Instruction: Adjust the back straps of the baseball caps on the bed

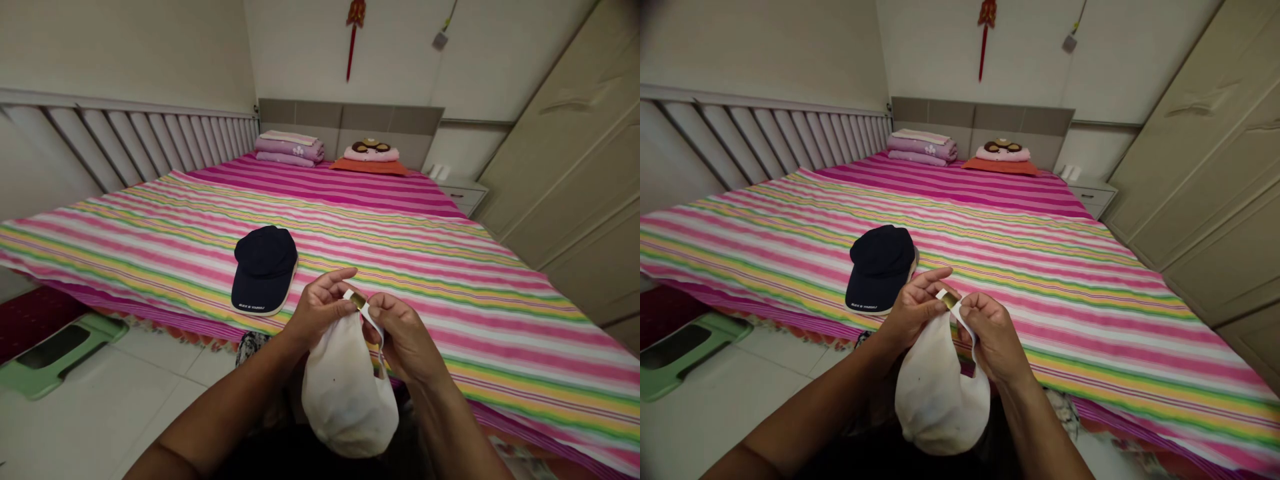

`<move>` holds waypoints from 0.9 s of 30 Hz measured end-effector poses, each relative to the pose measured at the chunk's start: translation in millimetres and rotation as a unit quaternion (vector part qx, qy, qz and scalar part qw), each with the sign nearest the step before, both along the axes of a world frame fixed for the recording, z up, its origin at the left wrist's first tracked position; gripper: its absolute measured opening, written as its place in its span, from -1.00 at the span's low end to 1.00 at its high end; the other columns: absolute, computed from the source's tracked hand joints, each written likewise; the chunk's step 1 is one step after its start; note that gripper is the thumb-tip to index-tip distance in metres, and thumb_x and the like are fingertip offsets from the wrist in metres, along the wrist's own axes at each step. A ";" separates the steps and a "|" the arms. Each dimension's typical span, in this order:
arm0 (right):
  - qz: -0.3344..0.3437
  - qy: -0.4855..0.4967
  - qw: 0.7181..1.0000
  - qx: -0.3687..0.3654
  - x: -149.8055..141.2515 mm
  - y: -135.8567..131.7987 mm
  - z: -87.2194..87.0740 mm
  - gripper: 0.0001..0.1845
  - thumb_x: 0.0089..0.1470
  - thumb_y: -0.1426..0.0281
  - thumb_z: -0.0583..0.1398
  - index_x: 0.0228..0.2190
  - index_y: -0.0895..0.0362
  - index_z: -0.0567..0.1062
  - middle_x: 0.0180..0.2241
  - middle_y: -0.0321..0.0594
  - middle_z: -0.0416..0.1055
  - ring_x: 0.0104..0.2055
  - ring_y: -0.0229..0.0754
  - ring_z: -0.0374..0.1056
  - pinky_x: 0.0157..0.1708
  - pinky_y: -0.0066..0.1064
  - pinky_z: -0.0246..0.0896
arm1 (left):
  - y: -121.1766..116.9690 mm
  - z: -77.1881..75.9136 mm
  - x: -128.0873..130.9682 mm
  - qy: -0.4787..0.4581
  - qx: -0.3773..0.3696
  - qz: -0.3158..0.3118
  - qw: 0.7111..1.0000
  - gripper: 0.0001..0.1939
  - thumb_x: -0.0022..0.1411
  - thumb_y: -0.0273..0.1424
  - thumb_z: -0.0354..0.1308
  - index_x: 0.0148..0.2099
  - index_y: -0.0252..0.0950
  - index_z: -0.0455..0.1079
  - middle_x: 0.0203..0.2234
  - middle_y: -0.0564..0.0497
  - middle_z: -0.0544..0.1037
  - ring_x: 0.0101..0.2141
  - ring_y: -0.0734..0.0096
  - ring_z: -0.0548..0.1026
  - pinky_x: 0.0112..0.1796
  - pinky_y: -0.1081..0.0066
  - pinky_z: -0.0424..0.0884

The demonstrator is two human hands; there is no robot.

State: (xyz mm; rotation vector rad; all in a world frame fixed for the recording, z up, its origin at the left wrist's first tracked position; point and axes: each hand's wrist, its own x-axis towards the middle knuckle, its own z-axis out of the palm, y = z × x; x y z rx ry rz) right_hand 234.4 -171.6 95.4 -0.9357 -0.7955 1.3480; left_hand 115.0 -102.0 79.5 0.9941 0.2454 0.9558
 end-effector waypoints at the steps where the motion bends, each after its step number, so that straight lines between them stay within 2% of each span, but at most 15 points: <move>1: 0.000 -0.001 1.000 0.007 -0.2 0.2 -0.3 -0.81 -0.13 0.35 0.21 -0.60 0.14 0.30 -0.77 -0.40 0.19 -0.71 -0.37 0.02 -0.68 -0.53 -0.11 | 0.1 -0.5 0.0 0.005 0.000 -0.007 1.000 -0.48 -0.13 -0.50 0.28 -0.04 -0.25 0.33 -0.41 0.00 0.50 -0.45 0.45 0.45 -0.41 0.45 0.32; 5: -0.008 -0.006 0.999 0.031 -1.1 1.2 -2.7 -0.80 -0.14 0.33 0.24 -0.59 0.14 0.33 -0.77 -0.39 0.21 -0.69 -0.37 0.06 -0.65 -0.52 -0.06 | 2.5 -2.6 -0.8 0.026 -0.008 -0.019 0.999 -0.46 -0.15 -0.47 0.30 -0.04 -0.26 0.31 -0.38 -0.01 0.49 -0.44 0.45 0.45 -0.41 0.45 0.32; 10: -0.011 0.000 1.000 0.009 1.2 1.1 -7.5 -0.77 -0.17 0.30 0.27 -0.56 0.14 0.33 -0.75 -0.39 0.24 -0.70 -0.36 0.07 -0.66 -0.52 -0.06 | 7.6 -4.6 -5.4 0.114 -0.014 -0.081 0.990 -0.71 -0.08 -0.34 0.26 -0.29 -0.35 0.32 -0.54 0.04 0.46 -0.58 0.54 0.40 -0.52 0.52 0.28; 13: -0.011 -0.014 1.000 -0.001 2.8 1.2 -9.3 -0.77 -0.17 0.30 0.27 -0.57 0.15 0.33 -0.76 -0.39 0.22 -0.71 -0.37 0.06 -0.67 -0.52 -0.09 | 8.8 -5.3 -6.9 0.129 -0.020 -0.093 0.987 -0.70 -0.09 -0.29 0.26 -0.35 -0.34 0.27 -0.61 0.10 0.41 -0.65 0.62 0.33 -0.59 0.57 0.22; 17: -0.010 -0.050 0.999 -0.007 2.7 2.4 -10.7 -0.80 -0.14 0.33 0.24 -0.59 0.17 0.34 -0.78 -0.39 0.21 -0.71 -0.39 0.04 -0.66 -0.52 -0.09 | 7.9 -5.2 -5.8 0.118 -0.045 -0.077 0.989 -0.68 -0.03 -0.18 0.18 -0.41 -0.33 0.23 -0.63 0.13 0.35 -0.66 0.65 0.28 -0.62 0.60 0.16; 21: -0.005 -0.069 0.998 -0.014 3.3 2.6 -11.6 -0.80 -0.14 0.33 0.24 -0.59 0.16 0.34 -0.76 -0.39 0.22 -0.71 -0.39 0.04 -0.66 -0.51 -0.08 | 7.2 -3.9 -6.4 0.166 -0.046 -0.103 0.980 -0.70 -0.07 -0.25 0.22 -0.51 -0.35 0.23 -0.73 0.18 0.26 -0.74 0.71 0.15 -0.67 0.61 0.06; 23: 0.021 -0.075 0.997 -0.012 5.8 1.5 -11.8 -0.79 -0.09 0.28 0.22 -0.54 0.17 0.35 -0.72 -0.36 0.26 -0.69 -0.38 0.08 -0.64 -0.51 -0.05 | 7.6 -2.6 -8.3 0.172 -0.052 -0.111 0.977 -0.72 -0.09 -0.28 0.24 -0.54 -0.37 0.24 -0.73 0.17 0.26 -0.74 0.72 0.15 -0.67 0.60 0.04; 27: 0.126 -0.101 0.987 0.003 15.4 -1.2 -16.2 -0.66 0.02 0.14 0.10 -0.47 0.19 0.39 -0.62 -0.27 0.33 -0.63 -0.33 0.16 -0.61 -0.47 0.01 | 11.0 0.1 -14.0 0.115 -0.068 -0.096 0.986 -0.76 -0.10 -0.34 0.24 -0.55 -0.37 0.25 -0.69 0.12 0.31 -0.68 0.66 0.25 -0.62 0.58 0.11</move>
